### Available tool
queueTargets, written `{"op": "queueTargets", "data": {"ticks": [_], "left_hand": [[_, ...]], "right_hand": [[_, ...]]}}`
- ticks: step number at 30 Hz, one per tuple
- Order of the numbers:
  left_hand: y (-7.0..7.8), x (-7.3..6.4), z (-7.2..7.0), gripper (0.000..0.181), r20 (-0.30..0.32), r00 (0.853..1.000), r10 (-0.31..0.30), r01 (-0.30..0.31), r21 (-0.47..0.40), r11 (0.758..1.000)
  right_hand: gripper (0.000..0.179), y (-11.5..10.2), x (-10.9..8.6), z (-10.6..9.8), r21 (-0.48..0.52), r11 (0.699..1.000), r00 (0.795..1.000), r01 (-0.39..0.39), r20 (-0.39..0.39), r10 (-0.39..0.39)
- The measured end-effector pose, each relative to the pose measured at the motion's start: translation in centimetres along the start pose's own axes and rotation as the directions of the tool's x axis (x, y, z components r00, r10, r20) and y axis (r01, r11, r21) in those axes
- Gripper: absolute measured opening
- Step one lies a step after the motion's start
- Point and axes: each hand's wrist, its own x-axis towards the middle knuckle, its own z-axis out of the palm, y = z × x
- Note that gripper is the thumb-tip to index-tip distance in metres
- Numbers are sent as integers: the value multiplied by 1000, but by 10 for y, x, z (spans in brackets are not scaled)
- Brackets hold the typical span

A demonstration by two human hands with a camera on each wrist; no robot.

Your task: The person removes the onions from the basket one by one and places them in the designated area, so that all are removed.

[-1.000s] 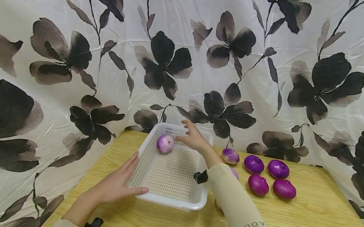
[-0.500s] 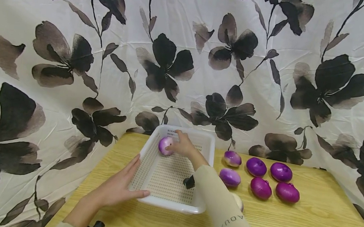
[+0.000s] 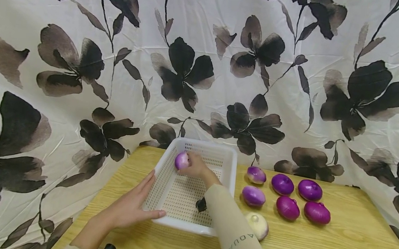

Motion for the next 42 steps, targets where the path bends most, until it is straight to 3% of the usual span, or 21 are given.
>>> {"op": "queueTargets", "data": {"ticks": [14,21,30,36,42], "left_hand": [[3,0,0,122,1,1000,0,0,0,1000],[5,2,1,123,-1,1000,9,-9,6,1000],[3,0,-2,121,-7,1000,16,-15,9,1000],[3,2,-1,121,0,1000,21,-21,0,1000],[3,0,0,122,-4,1000,10,-10,-2,1000]], "right_hand": [[81,-7,-1,-2,-9,999,999,-32,30,32],[83,-23,1,-26,-67,997,999,45,28,-43],[79,-50,-19,-66,-74,989,987,131,100,-124],[75,-50,-35,-88,-95,981,983,169,87,-161],[76,-41,-55,-101,-123,972,975,199,129,-183]]}}
